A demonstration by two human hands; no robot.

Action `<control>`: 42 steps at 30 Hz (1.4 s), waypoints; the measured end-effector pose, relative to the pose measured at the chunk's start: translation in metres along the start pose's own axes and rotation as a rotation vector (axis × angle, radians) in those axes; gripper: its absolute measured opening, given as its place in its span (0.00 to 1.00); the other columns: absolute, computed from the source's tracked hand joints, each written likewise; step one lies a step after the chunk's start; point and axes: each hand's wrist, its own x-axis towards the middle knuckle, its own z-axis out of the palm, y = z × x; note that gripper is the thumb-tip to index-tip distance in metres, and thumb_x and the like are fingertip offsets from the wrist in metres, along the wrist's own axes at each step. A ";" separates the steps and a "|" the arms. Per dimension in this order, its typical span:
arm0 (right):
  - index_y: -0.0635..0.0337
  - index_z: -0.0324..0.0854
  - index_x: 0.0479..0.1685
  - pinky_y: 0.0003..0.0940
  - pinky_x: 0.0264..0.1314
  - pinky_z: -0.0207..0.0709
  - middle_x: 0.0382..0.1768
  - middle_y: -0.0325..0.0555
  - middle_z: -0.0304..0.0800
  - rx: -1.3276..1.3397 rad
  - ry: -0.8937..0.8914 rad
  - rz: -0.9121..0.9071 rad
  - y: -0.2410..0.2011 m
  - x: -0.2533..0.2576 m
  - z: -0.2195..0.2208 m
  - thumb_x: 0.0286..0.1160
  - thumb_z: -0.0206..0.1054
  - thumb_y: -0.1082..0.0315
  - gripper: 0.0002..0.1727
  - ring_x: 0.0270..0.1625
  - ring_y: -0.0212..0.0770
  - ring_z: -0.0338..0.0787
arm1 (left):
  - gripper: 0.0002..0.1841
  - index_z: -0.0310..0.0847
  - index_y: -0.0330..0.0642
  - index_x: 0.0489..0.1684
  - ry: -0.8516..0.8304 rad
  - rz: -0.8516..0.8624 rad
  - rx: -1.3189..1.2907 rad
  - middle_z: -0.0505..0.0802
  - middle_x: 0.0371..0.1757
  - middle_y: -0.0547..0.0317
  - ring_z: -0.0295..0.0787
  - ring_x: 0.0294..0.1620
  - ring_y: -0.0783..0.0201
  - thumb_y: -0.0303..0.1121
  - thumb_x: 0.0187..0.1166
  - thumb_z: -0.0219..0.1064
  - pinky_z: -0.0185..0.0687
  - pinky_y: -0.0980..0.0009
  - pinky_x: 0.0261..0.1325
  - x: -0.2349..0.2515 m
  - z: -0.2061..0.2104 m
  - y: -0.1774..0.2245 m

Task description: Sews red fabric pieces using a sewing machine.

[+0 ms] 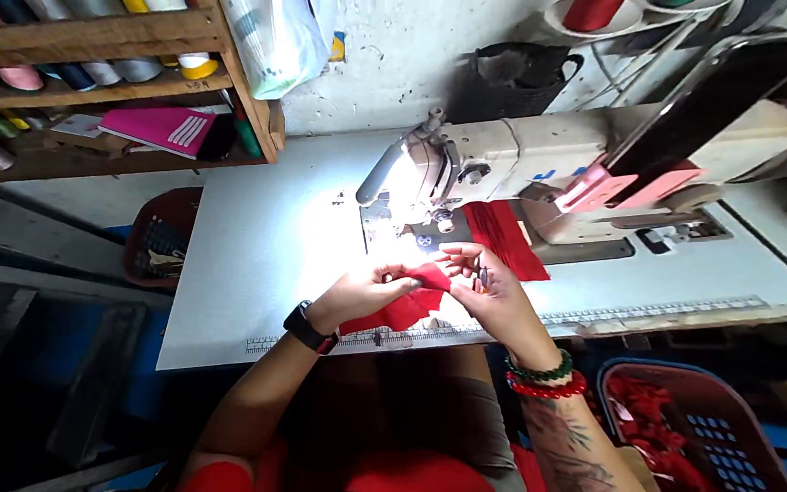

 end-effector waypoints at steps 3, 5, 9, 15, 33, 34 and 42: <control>0.58 0.78 0.68 0.21 0.49 0.83 0.47 0.36 0.90 0.009 -0.003 0.013 -0.001 0.001 0.003 0.64 0.67 0.70 0.27 0.47 0.25 0.88 | 0.11 0.91 0.37 0.44 0.103 0.041 -0.048 0.94 0.38 0.66 0.87 0.40 0.81 0.32 0.87 0.62 0.84 0.78 0.50 -0.003 -0.001 0.002; 0.58 0.77 0.69 0.20 0.45 0.82 0.44 0.35 0.90 0.016 -0.020 0.039 -0.002 0.000 0.005 0.65 0.67 0.70 0.27 0.44 0.25 0.88 | 0.11 0.91 0.37 0.48 0.167 0.040 -0.076 0.96 0.44 0.61 0.91 0.47 0.76 0.30 0.87 0.62 0.87 0.72 0.57 -0.005 -0.002 0.003; 0.54 0.77 0.70 0.20 0.38 0.81 0.37 0.32 0.89 0.016 -0.033 0.104 -0.004 0.000 0.006 0.66 0.68 0.68 0.27 0.36 0.24 0.86 | 0.09 0.88 0.35 0.47 0.204 -0.041 -0.187 0.94 0.39 0.60 0.91 0.42 0.73 0.29 0.87 0.62 0.88 0.71 0.52 -0.005 -0.001 0.003; 0.54 0.76 0.72 0.17 0.40 0.80 0.37 0.31 0.88 0.045 -0.043 0.074 -0.003 -0.003 -0.001 0.72 0.67 0.64 0.26 0.37 0.20 0.85 | 0.07 0.85 0.44 0.39 0.003 -0.197 -0.692 0.94 0.39 0.65 0.91 0.45 0.72 0.23 0.76 0.62 0.87 0.69 0.56 -0.007 0.002 0.003; 0.52 0.87 0.40 0.23 0.37 0.78 0.32 0.33 0.88 -0.339 -0.200 -0.222 -0.056 -0.065 -0.059 0.76 0.68 0.54 0.12 0.35 0.22 0.84 | 0.39 0.67 0.40 0.82 -0.100 0.317 0.679 0.93 0.58 0.56 0.90 0.60 0.59 0.47 0.72 0.76 0.78 0.52 0.72 -0.025 0.081 0.078; 0.51 0.86 0.44 0.23 0.40 0.80 0.35 0.32 0.89 -0.306 -0.162 -0.247 -0.060 -0.068 -0.057 0.76 0.70 0.52 0.14 0.38 0.22 0.85 | 0.33 0.69 0.38 0.79 -0.077 0.335 0.659 0.95 0.50 0.57 0.93 0.50 0.62 0.38 0.74 0.73 0.85 0.58 0.60 -0.027 0.086 0.084; 0.53 0.87 0.51 0.19 0.50 0.84 0.43 0.32 0.93 -0.135 -0.290 -0.121 -0.014 -0.108 -0.043 0.76 0.72 0.55 0.14 0.45 0.19 0.89 | 0.06 0.88 0.42 0.40 0.192 0.351 0.484 0.92 0.31 0.64 0.88 0.31 0.74 0.34 0.80 0.67 0.84 0.75 0.35 -0.089 0.073 0.074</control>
